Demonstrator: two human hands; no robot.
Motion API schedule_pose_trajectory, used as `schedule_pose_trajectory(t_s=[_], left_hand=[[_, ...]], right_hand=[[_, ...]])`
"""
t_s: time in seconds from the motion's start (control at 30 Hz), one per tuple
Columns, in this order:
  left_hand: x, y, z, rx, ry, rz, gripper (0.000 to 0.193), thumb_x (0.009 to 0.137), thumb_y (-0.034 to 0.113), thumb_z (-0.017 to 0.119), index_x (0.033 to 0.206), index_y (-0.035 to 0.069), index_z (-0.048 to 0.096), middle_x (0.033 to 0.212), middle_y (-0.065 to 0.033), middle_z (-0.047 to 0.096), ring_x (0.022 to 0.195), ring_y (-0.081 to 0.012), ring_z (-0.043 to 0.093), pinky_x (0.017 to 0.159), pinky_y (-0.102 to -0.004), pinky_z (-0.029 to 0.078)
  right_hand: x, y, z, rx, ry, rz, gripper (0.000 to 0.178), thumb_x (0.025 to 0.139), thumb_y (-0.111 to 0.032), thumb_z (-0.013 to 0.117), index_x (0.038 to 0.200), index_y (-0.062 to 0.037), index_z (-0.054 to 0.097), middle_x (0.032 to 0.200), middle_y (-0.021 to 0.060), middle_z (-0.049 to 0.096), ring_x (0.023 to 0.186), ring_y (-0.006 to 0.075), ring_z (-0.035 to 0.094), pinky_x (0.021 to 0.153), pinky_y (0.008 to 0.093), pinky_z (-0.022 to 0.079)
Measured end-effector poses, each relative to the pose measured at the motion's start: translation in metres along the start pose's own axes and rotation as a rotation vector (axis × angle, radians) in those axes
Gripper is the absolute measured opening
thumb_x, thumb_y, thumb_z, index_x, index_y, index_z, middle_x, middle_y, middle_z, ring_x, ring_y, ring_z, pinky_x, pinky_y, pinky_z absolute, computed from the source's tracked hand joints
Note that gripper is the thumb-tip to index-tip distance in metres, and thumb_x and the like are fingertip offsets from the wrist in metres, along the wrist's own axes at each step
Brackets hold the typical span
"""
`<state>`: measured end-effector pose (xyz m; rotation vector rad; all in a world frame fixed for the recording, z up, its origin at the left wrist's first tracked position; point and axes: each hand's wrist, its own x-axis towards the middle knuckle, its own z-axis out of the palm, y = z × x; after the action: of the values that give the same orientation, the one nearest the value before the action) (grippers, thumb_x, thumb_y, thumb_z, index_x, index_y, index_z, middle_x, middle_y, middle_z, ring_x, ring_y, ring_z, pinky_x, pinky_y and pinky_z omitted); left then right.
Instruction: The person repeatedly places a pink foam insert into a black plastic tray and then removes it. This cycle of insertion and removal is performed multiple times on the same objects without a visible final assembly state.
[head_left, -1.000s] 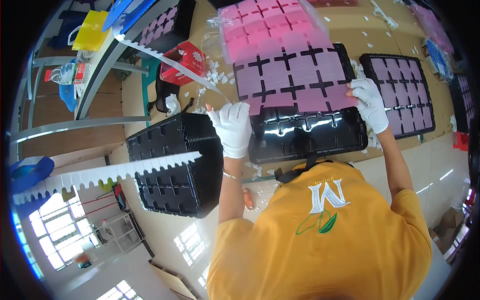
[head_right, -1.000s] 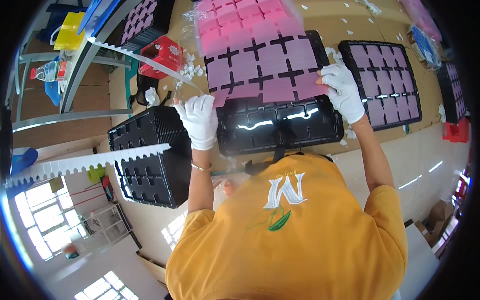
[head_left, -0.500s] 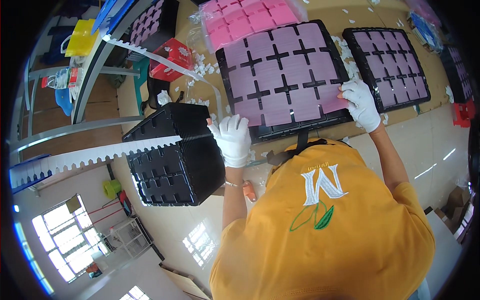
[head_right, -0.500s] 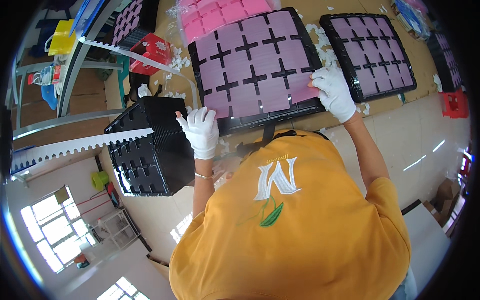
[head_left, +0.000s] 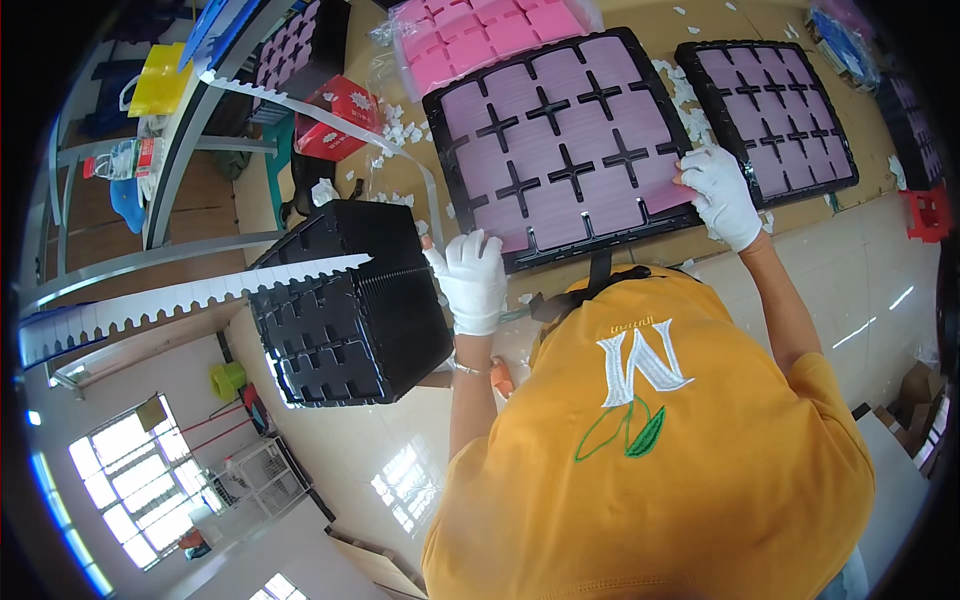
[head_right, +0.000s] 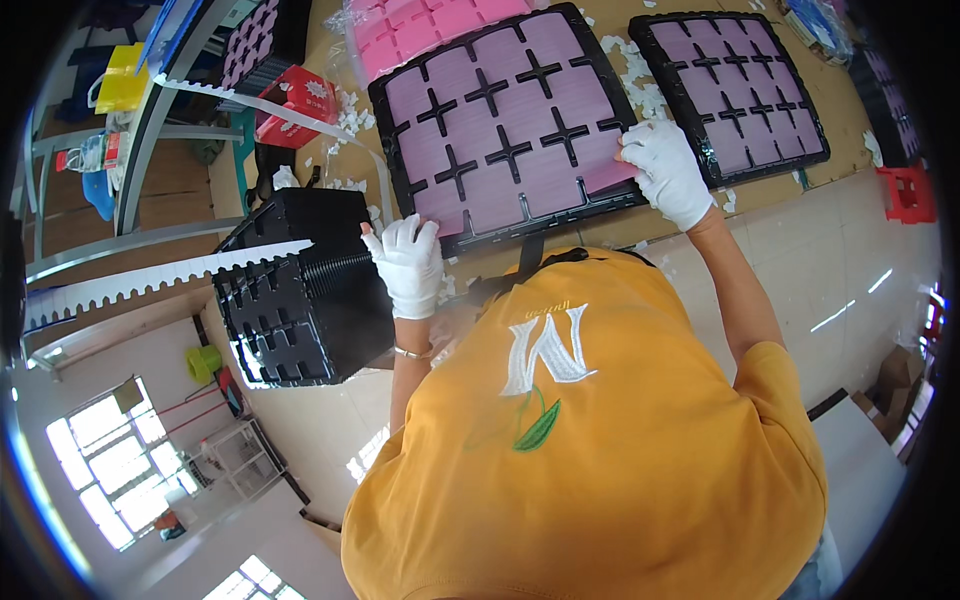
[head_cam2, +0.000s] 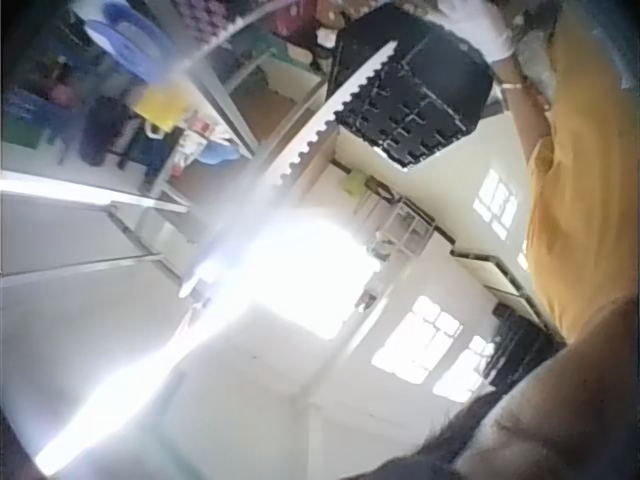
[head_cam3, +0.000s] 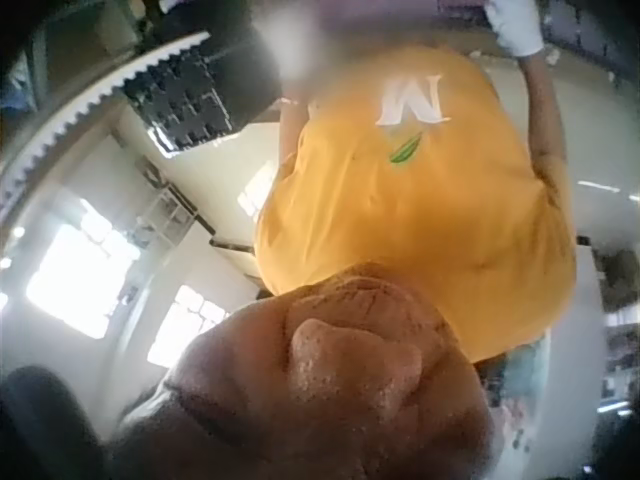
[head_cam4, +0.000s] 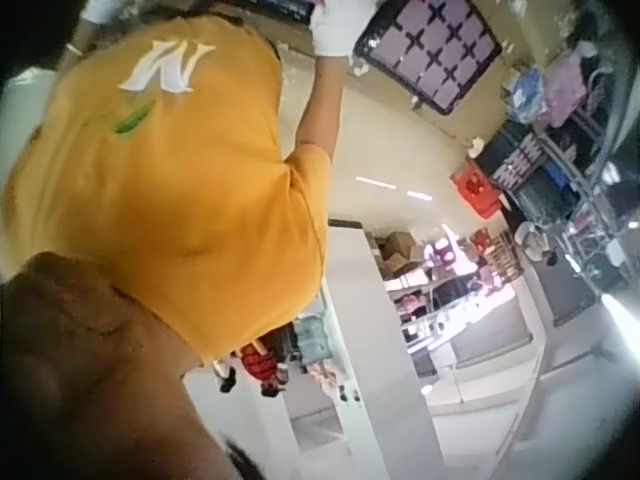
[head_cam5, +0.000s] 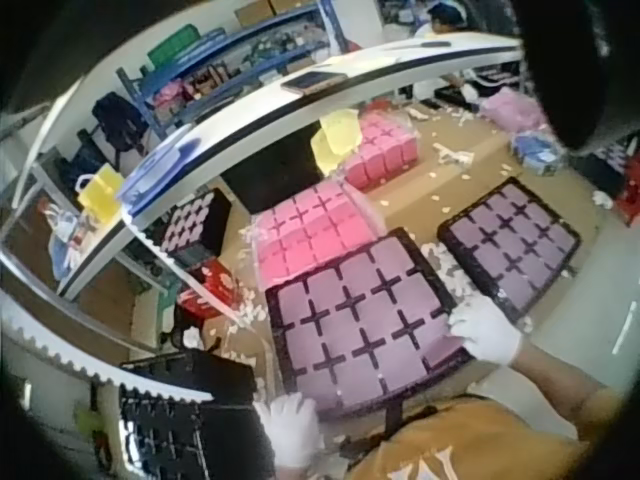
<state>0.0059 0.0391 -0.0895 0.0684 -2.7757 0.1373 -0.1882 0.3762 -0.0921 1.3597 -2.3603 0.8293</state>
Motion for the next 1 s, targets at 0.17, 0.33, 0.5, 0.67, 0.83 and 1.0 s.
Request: schedule_pose_trajectory(t_s=[0.17,0.33,0.5,0.67,0.83,1.0], left_hand=[[-0.001,0.000,-0.013,-0.043,-0.016,-0.017,0.016,0.073,0.021,0.071,0.088,0.016,0.066,0.102,-0.0016,0.059,0.101,-0.0234,0.054,0.111,-0.0636,0.017],[-0.010,-0.003,-0.033,-0.053,-0.081,-0.063,0.036,0.072,0.040,0.072,0.095,0.012,0.068,0.104,-0.0051,0.060,0.104,-0.0270,0.052,0.111,-0.0634,0.015],[-0.017,-0.003,-0.039,-0.039,-0.013,-0.117,0.041,0.078,0.046,0.064,0.099,0.011,0.066,0.107,-0.0063,0.057,0.103,-0.0281,0.051,0.106,-0.0629,0.022],[-0.001,0.011,-0.031,-0.068,-0.080,-0.015,0.057,0.083,0.057,0.052,0.110,0.008,0.063,0.118,-0.0102,0.057,0.110,-0.0351,0.049,0.103,-0.0650,0.025],[-0.001,0.015,0.005,-0.029,-0.150,0.090,0.067,0.084,0.062,0.048,0.120,0.006,0.059,0.128,-0.0123,0.054,0.118,-0.0387,0.044,0.106,-0.0652,0.022],[-0.021,0.002,-0.007,0.034,-0.212,-0.052,0.055,0.088,0.053,0.048,0.116,0.008,0.062,0.131,-0.0084,0.054,0.118,-0.0404,0.044,0.106,-0.0646,0.021]], right_hand=[[0.001,-0.005,-0.009,-0.137,-0.115,-0.114,0.018,0.066,-0.001,0.059,0.082,-0.0089,0.062,0.093,0.0071,0.061,0.095,0.0283,0.058,0.088,0.0421,0.045],[-0.012,-0.015,-0.030,-0.152,-0.229,-0.056,0.016,0.065,-0.003,0.060,0.080,-0.0092,0.059,0.094,0.0070,0.060,0.098,0.0279,0.057,0.097,0.0450,0.043],[-0.022,-0.027,-0.040,-0.221,-0.265,0.028,0.025,0.067,-0.008,0.067,0.092,-0.0109,0.063,0.101,0.0067,0.061,0.104,0.0300,0.056,0.105,0.0500,0.038],[-0.003,-0.049,-0.026,-0.241,-0.261,0.068,0.045,0.078,-0.030,0.067,0.115,-0.0047,0.061,0.119,0.0134,0.059,0.120,0.0369,0.047,0.110,0.0530,0.028],[-0.003,-0.058,0.003,-0.252,-0.398,0.109,0.063,0.078,-0.049,0.063,0.118,-0.0002,0.061,0.131,0.0161,0.054,0.133,0.0402,0.035,0.112,0.0578,0.019],[-0.020,-0.044,-0.010,-0.393,-0.335,0.183,0.063,0.079,-0.048,0.062,0.116,0.0023,0.062,0.135,0.0190,0.050,0.133,0.0439,0.034,0.109,0.0630,0.019]])
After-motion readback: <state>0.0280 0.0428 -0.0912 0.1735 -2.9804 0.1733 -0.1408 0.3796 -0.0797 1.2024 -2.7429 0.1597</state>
